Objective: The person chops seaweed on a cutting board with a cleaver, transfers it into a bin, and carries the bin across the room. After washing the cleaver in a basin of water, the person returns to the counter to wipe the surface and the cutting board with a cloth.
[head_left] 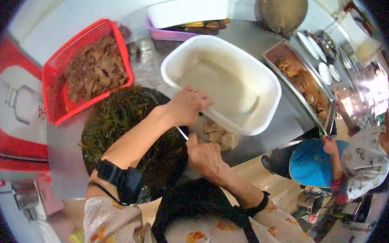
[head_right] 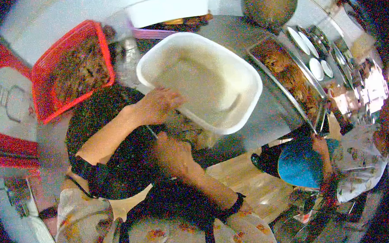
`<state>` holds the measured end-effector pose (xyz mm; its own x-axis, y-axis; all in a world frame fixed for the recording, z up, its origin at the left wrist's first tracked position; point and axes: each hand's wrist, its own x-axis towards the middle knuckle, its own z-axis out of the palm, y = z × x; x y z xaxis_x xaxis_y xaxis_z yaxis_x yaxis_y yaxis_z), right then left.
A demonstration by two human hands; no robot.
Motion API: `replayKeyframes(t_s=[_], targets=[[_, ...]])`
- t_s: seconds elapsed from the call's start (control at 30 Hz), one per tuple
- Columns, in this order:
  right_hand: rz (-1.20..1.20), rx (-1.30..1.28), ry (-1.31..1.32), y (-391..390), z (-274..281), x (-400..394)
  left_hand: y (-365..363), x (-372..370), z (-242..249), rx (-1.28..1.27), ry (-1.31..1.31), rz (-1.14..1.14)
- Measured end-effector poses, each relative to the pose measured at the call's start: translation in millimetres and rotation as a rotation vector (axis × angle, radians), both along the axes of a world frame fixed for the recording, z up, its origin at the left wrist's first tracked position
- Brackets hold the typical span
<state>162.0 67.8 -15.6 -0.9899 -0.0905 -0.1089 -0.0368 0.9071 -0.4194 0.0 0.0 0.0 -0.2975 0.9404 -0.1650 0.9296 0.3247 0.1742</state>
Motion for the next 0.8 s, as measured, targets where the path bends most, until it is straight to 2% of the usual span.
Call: replayKeyframes(t_s=[0.07, 0.1, 0.17, 0.23, 0.3, 0.37, 0.47, 0.5, 0.57, 0.67, 0.73, 0.77, 0.8], targets=[[-0.060, 0.035, 0.032, 32, 14, -2, 14, 10, 17, 0.582, 0.100, -0.007], [-0.052, -0.009, 0.068, -12, -2, -13, -40, 10, 28, 0.539, 0.138, -0.011], [-0.082, 0.043, 0.059, -6, -14, -16, -63, 30, 52, 0.878, 0.223, 0.102], [-0.125, 0.029, 0.035, 1, -3, -4, -97, 67, 45, 1.000, 0.164, 0.398], [-0.218, -0.081, -0.017, 0, 5, -9, -131, 102, 20, 0.909, 0.247, 0.582], [-0.199, -0.086, -0.050, 1, 9, -13, -144, 140, -7, 0.652, 0.223, 0.615], [-0.204, -0.060, -0.052, 0, 5, -22, -148, 172, -45, 0.447, 0.184, 0.590], [-0.209, -0.062, -0.093, 0, 4, -23, -149, 169, -43, 0.453, 0.186, 0.600], [-0.207, -0.059, -0.134, -1, 0, -23, -154, 160, -34, 0.481, 0.322, 0.823], [-0.133, -0.036, -0.051, -1, -2, -30, -162, 148, -21, 0.486, 0.225, 0.967], [-0.085, -0.326, -0.222, -7, -2, -37, -160, 145, -22, 0.463, 0.169, 1.020], [-0.076, -0.329, -0.222, -9, -6, -40, -157, 143, -24, 0.461, 0.140, 1.041], [-0.096, -0.409, -0.327, -9, -13, -40, -155, 141, -26, 0.462, 0.162, 1.069]])
